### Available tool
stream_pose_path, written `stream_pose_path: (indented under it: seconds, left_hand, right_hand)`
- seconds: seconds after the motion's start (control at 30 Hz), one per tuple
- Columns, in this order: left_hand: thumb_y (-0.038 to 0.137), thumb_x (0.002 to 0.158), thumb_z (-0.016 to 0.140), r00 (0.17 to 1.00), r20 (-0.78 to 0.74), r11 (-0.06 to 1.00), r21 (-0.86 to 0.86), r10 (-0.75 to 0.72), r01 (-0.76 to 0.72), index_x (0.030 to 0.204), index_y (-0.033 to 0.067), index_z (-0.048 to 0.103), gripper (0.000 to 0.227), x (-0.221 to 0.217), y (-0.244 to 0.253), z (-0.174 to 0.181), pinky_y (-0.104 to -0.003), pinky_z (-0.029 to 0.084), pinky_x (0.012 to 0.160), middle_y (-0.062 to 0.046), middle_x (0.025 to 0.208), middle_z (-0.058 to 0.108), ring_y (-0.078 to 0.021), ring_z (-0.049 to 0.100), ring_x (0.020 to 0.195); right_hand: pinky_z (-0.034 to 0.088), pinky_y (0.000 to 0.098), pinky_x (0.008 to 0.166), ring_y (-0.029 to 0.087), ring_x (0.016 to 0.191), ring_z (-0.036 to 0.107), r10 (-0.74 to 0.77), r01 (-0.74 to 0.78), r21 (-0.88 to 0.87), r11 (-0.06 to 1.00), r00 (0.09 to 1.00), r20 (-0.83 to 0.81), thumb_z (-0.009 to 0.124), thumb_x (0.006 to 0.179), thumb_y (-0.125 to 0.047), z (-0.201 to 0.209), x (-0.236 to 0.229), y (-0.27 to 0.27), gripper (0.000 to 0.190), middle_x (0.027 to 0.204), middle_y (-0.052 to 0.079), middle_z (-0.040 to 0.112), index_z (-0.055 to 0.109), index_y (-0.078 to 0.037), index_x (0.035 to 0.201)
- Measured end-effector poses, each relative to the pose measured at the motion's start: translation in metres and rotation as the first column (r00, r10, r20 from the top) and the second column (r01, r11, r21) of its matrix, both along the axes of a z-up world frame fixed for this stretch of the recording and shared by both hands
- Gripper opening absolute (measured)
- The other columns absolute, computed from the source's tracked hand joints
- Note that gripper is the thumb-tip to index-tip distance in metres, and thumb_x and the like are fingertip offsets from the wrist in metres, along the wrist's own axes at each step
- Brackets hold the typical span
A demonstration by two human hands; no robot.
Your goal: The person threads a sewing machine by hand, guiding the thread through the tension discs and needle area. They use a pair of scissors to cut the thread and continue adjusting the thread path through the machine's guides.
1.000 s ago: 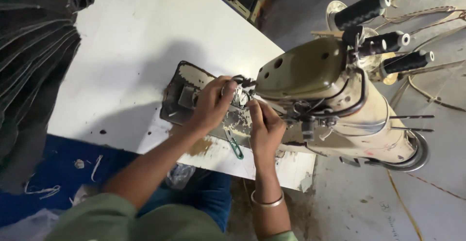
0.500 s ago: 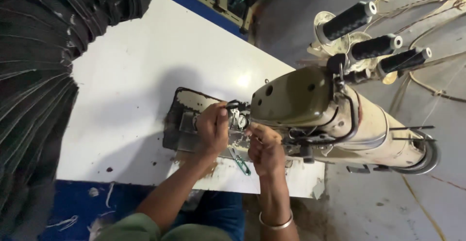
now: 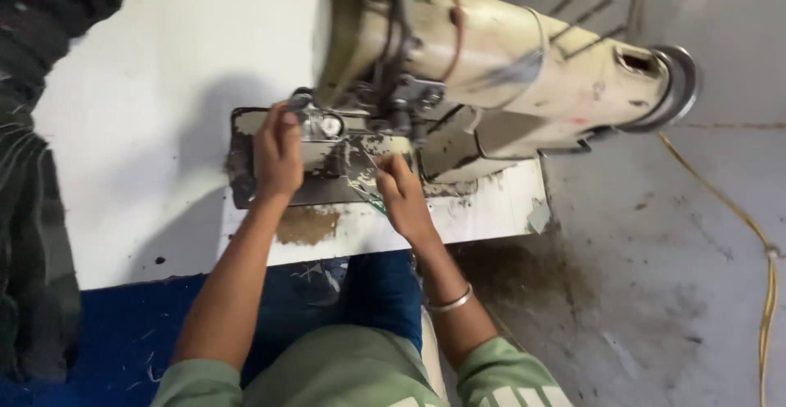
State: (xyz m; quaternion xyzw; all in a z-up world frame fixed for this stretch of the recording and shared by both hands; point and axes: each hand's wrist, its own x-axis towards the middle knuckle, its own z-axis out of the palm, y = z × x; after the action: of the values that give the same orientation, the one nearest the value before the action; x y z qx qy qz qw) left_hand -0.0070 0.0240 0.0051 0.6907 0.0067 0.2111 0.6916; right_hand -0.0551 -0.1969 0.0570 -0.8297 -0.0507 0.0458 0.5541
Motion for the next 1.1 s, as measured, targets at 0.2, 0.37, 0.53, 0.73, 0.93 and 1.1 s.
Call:
stream_pose_path:
  seconds: [0.2, 0.37, 0.53, 0.73, 0.93, 1.1]
  left_hand:
    - [0.036, 0.111, 0.044, 0.997, 0.036, 0.99, -0.115, -0.072, 0.076, 0.129, 0.0037, 0.062, 0.041, 0.003, 0.003, -0.015, -0.029, 0.032, 0.065, 0.005, 0.087, 0.048, -0.0088, 0.035, 0.073]
    - [0.039, 0.114, 0.044, 0.995, 0.096, 0.999, -0.051, 0.003, 0.002, 0.132, 0.0041, 0.058, 0.042, 0.001, 0.0, -0.026, -0.029, 0.04, 0.082, 0.0, 0.102, 0.052, -0.0102, 0.043, 0.089]
    - [0.028, 0.108, 0.064, 0.925, 0.147, 0.91, 0.183, 0.35, -0.373, 0.131, 0.0058, 0.06, 0.033, -0.029, -0.009, 0.02, -0.035, 0.049, 0.098, -0.01, 0.122, 0.061, -0.0206, 0.062, 0.112]
    - [0.012, 0.092, 0.084, 0.868, 0.381, 0.84, 0.311, 0.318, -0.444, 0.118, 0.0097, 0.069, 0.03, -0.039, -0.017, 0.059, -0.04, 0.049, 0.105, -0.013, 0.131, 0.053, -0.029, 0.055, 0.123]
    - [0.017, 0.085, 0.087, 0.918, 0.261, 0.88, 0.299, 0.298, -0.37, 0.098, 0.0079, 0.077, 0.018, -0.016, -0.013, 0.059, -0.038, 0.049, 0.099, -0.007, 0.128, 0.063, -0.0274, 0.054, 0.116]
    - [0.02, 0.089, 0.085, 0.955, 0.19, 0.933, 0.237, 0.228, -0.27, 0.098, 0.0119, 0.079, 0.013, -0.014, -0.001, 0.042, -0.036, 0.051, 0.101, -0.003, 0.128, 0.065, -0.0227, 0.059, 0.118]
  right_hand:
    - [0.052, 0.0389, 0.077, 0.033, 0.093, 0.061, -0.057, 0.238, -0.416, 0.878, 0.914, 0.401, 0.071, 0.091, -0.007, -0.063, -0.015, -0.117, 0.016, 0.103, 0.017, 0.064, 0.068, -0.003, 0.106]
    - [0.052, 0.0439, 0.08, 0.039, 0.093, 0.065, 0.06, 0.267, -0.521, 0.811, 0.848, 0.527, 0.072, 0.085, -0.001, -0.066, -0.002, -0.155, 0.021, 0.101, 0.017, 0.07, 0.074, -0.006, 0.105]
    - [0.052, 0.0442, 0.08, 0.037, 0.089, 0.066, 0.066, 0.309, -0.498, 0.81, 0.796, 0.602, 0.078, 0.081, -0.005, -0.066, -0.002, -0.143, 0.015, 0.094, 0.013, 0.073, 0.072, -0.007, 0.095]
    - [0.051, 0.0376, 0.081, 0.028, 0.09, 0.065, -0.168, 0.388, -0.287, 0.876, 0.803, 0.571, 0.076, 0.093, -0.007, -0.07, -0.04, -0.108, 0.01, 0.097, 0.011, 0.07, 0.071, -0.004, 0.101]
    - [0.05, 0.0263, 0.071, 0.013, 0.078, 0.062, -0.258, 0.255, 0.044, 0.966, 0.948, 0.186, 0.077, 0.092, -0.012, -0.096, -0.071, -0.077, 0.015, 0.091, 0.006, 0.069, 0.07, -0.004, 0.102]
    - [0.05, 0.0286, 0.07, 0.018, 0.08, 0.06, -0.199, 0.197, 0.028, 0.98, 0.967, 0.157, 0.08, 0.088, -0.012, -0.091, -0.062, -0.049, 0.021, 0.094, 0.008, 0.068, 0.069, -0.004, 0.104]
